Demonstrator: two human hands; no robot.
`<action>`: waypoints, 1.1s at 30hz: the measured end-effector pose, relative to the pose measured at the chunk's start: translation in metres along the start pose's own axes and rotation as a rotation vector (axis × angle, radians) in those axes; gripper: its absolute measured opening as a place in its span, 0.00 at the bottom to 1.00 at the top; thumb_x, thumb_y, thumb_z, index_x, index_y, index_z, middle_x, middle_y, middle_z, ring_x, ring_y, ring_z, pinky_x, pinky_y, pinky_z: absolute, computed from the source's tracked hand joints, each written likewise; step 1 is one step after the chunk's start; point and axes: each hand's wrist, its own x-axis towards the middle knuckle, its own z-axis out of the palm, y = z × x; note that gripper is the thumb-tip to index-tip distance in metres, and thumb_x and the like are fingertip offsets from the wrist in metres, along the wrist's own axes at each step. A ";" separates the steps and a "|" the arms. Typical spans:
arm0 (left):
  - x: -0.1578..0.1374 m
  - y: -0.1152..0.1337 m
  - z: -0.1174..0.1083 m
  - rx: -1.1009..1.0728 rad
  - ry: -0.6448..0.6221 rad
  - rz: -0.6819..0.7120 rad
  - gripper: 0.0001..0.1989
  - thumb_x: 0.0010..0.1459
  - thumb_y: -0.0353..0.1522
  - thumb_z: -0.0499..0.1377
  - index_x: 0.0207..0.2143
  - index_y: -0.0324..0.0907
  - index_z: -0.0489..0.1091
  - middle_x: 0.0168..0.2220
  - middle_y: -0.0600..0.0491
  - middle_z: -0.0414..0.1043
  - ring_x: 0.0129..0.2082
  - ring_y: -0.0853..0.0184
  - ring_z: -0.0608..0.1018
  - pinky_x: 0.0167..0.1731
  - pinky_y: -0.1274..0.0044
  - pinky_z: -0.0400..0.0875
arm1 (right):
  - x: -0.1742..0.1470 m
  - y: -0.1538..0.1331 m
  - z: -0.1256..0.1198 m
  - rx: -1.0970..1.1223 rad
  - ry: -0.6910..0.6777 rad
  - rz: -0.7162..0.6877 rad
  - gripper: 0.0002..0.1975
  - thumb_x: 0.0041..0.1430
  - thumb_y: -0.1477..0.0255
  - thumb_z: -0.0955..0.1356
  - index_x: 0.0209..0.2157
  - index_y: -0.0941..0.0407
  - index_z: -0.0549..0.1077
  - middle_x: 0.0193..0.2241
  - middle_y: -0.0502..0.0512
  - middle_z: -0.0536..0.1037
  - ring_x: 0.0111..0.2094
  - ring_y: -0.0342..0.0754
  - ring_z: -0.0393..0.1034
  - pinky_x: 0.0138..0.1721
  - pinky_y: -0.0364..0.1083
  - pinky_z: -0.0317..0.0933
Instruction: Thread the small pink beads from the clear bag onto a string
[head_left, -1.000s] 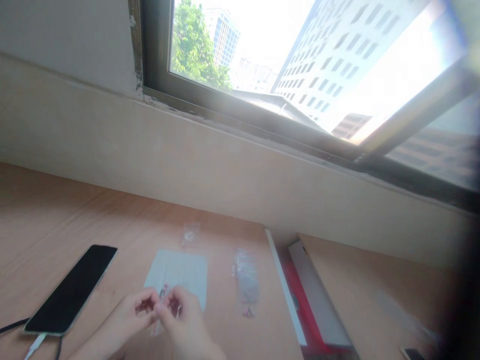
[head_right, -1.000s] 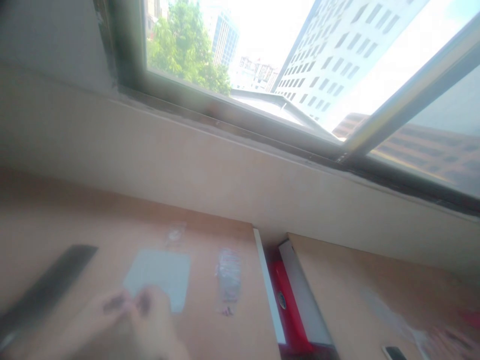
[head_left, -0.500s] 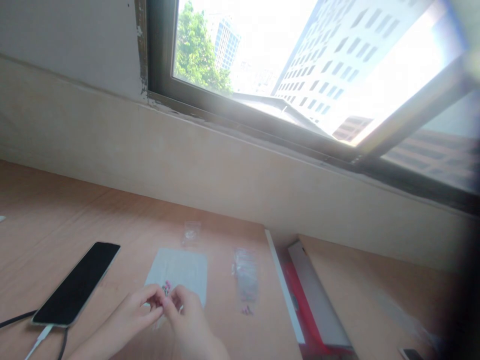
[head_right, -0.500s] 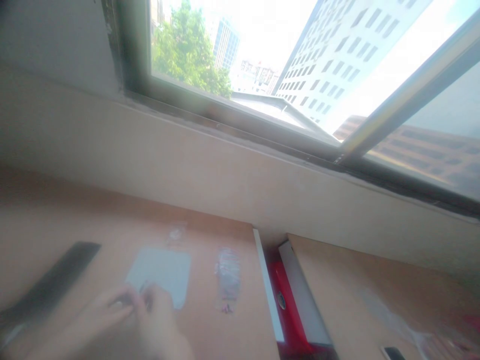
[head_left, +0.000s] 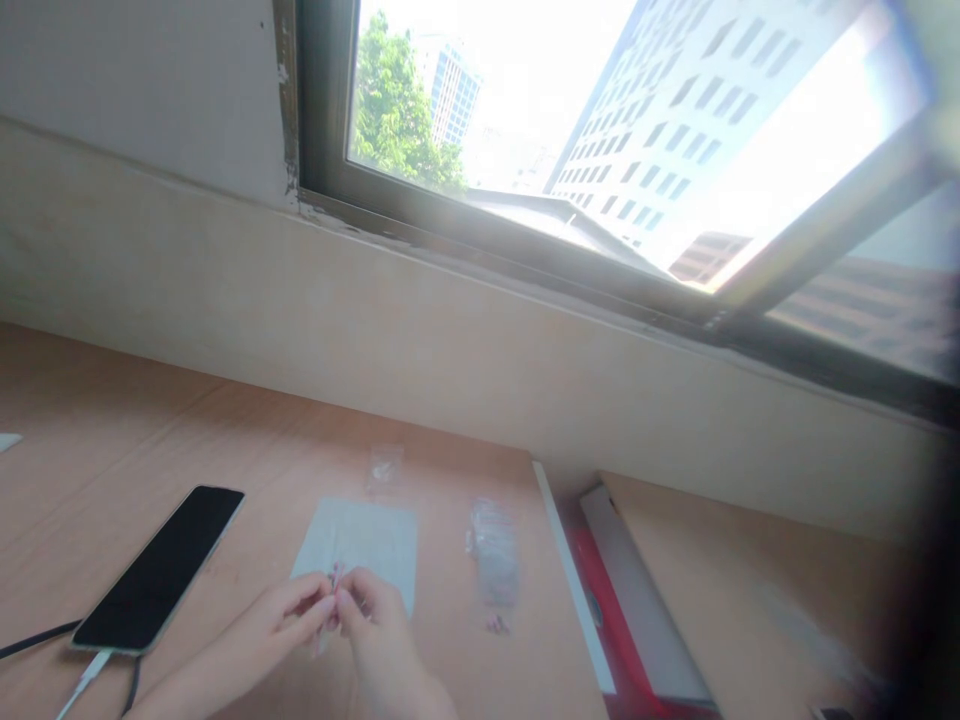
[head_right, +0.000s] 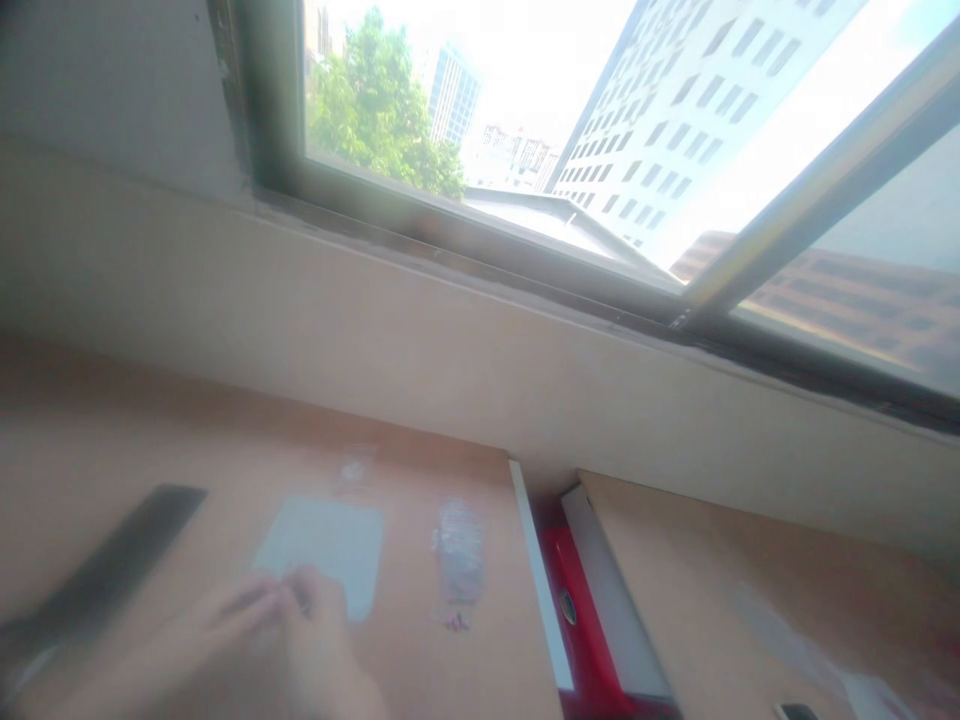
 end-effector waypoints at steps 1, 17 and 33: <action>0.001 -0.001 0.000 0.020 -0.005 0.002 0.15 0.48 0.43 0.52 0.22 0.41 0.67 0.24 0.55 0.68 0.28 0.68 0.69 0.30 0.83 0.63 | 0.000 -0.002 0.000 -0.006 0.002 0.007 0.13 0.53 0.65 0.60 0.24 0.61 0.64 0.23 0.51 0.66 0.28 0.41 0.59 0.29 0.38 0.51; 0.028 -0.060 -0.010 0.221 0.119 0.015 0.15 0.50 0.40 0.51 0.19 0.38 0.65 0.19 0.56 0.63 0.23 0.70 0.66 0.25 0.84 0.60 | 0.004 -0.009 0.006 -0.244 0.166 0.143 0.09 0.49 0.72 0.59 0.19 0.61 0.60 0.17 0.48 0.61 0.21 0.38 0.51 0.21 0.38 0.44; 0.019 -0.040 -0.007 0.136 0.145 0.156 0.23 0.45 0.32 0.54 0.47 0.43 0.61 0.41 0.49 0.67 0.37 0.67 0.70 0.43 0.77 0.63 | -0.002 -0.007 0.016 -0.109 0.057 0.168 0.09 0.47 0.73 0.58 0.17 0.61 0.62 0.15 0.48 0.59 0.19 0.38 0.50 0.19 0.38 0.43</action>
